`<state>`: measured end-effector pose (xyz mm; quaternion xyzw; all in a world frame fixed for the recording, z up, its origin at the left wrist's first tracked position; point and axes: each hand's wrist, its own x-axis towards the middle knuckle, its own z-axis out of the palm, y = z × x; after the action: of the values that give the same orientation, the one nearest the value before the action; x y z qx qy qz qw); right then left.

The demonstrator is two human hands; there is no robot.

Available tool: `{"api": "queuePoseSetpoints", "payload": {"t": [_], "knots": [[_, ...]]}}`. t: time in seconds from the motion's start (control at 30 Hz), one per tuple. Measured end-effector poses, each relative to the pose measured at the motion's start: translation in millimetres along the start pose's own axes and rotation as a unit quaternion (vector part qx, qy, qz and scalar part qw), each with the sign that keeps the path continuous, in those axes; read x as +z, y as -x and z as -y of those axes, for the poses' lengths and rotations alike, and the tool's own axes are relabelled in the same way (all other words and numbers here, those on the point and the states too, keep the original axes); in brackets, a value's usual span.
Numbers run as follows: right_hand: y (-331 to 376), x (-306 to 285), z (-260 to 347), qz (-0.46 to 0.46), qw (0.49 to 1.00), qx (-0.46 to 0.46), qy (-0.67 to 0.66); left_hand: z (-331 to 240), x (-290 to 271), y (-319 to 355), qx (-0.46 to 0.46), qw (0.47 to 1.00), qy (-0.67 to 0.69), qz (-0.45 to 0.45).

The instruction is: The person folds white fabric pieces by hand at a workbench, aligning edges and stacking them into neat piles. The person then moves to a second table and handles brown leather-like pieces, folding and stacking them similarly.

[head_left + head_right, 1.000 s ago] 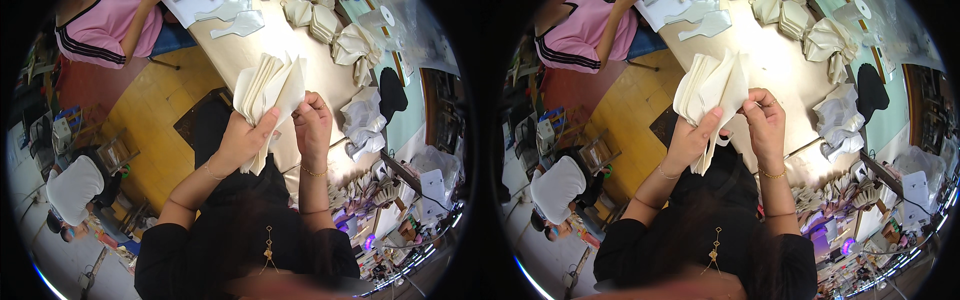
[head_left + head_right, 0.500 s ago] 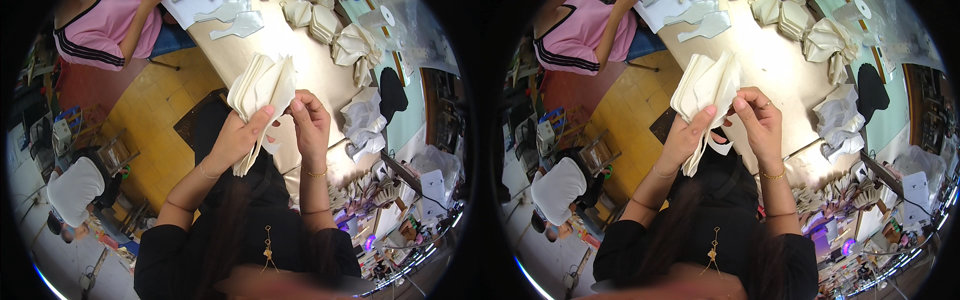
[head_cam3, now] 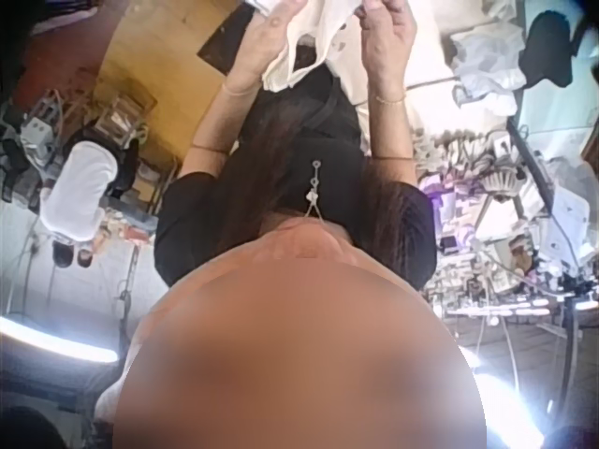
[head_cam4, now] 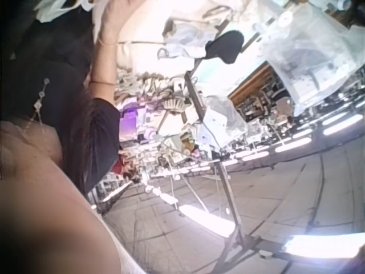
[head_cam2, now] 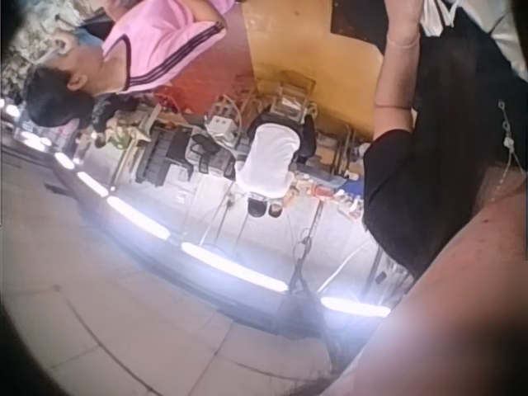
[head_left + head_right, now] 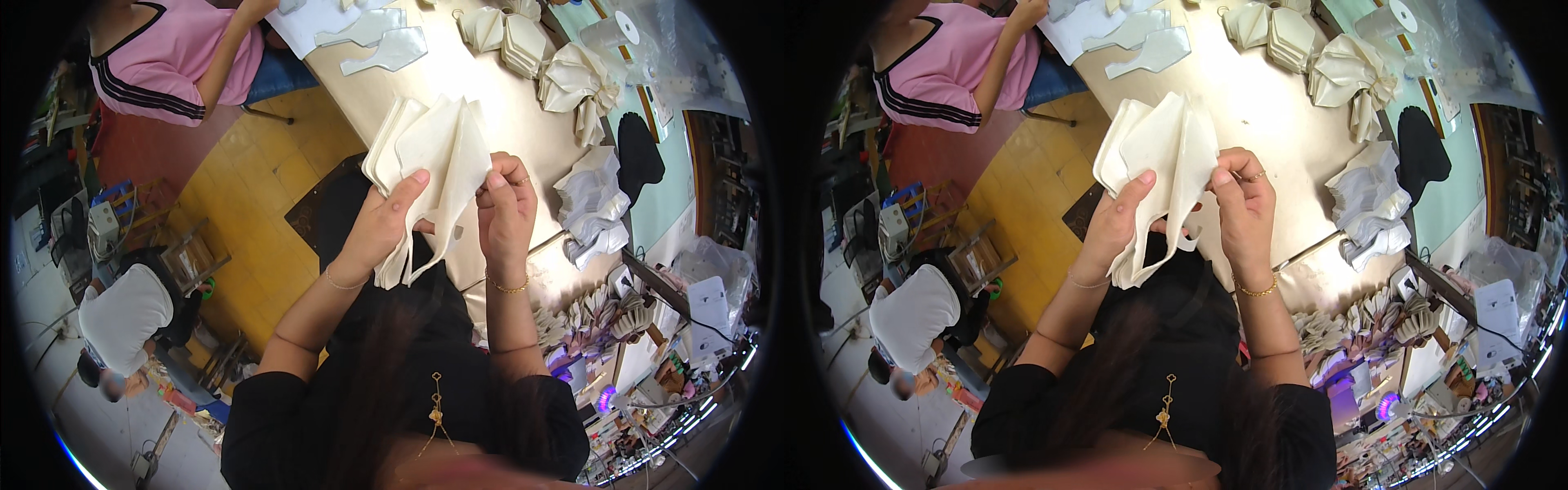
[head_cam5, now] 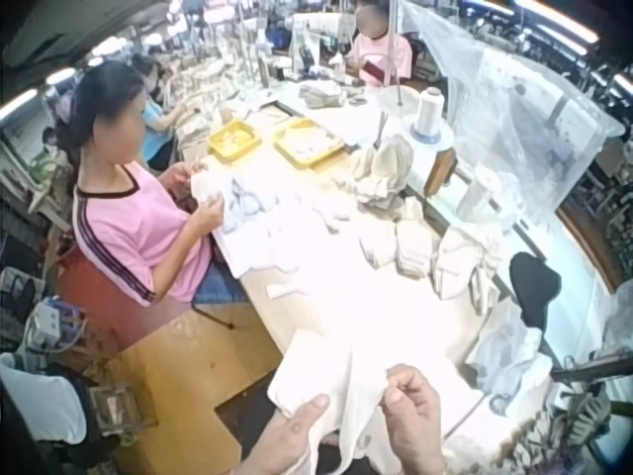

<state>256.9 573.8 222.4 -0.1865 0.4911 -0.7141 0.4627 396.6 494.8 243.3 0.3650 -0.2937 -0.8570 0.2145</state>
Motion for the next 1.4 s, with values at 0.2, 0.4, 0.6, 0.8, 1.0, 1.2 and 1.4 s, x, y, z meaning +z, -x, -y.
{"api": "queuePoseSetpoints", "payload": {"t": [0.2,0.4,0.6,0.8,1.0,1.2,1.4], "knots": [[-18.4,-21.8,0.9,-0.095,0.983,0.006,-0.156,6.6,-13.5,-19.0,-0.017,0.995,0.087,-0.054],[-35.2,-65.4,20.9,-0.154,0.979,-0.121,-0.056,-0.2,-40.0,-34.5,0.038,0.998,0.022,-0.038],[-46.3,-85.5,9.3,-0.142,0.966,-0.212,0.045,9.0,-35.5,-63.0,0.147,0.982,0.039,-0.111],[-53.0,-83.9,2.4,-0.16,0.962,-0.22,-0.002,14.1,-23.6,-72.7,0.213,0.959,0.042,-0.184],[-60.1,-83.4,-21.8,-0.247,0.949,-0.113,-0.157,9.6,4.7,-79.2,0.231,0.953,0.123,-0.154],[-59.1,-73.5,-84.1,-0.234,0.938,0.115,-0.23,17.5,-4.2,-73.2,0.222,0.974,0.041,0.008],[-51.5,-48.7,-131.9,-0.192,0.926,0.266,-0.188,27.5,-17.7,-69.4,0.272,0.945,-0.178,-0.02]]}}
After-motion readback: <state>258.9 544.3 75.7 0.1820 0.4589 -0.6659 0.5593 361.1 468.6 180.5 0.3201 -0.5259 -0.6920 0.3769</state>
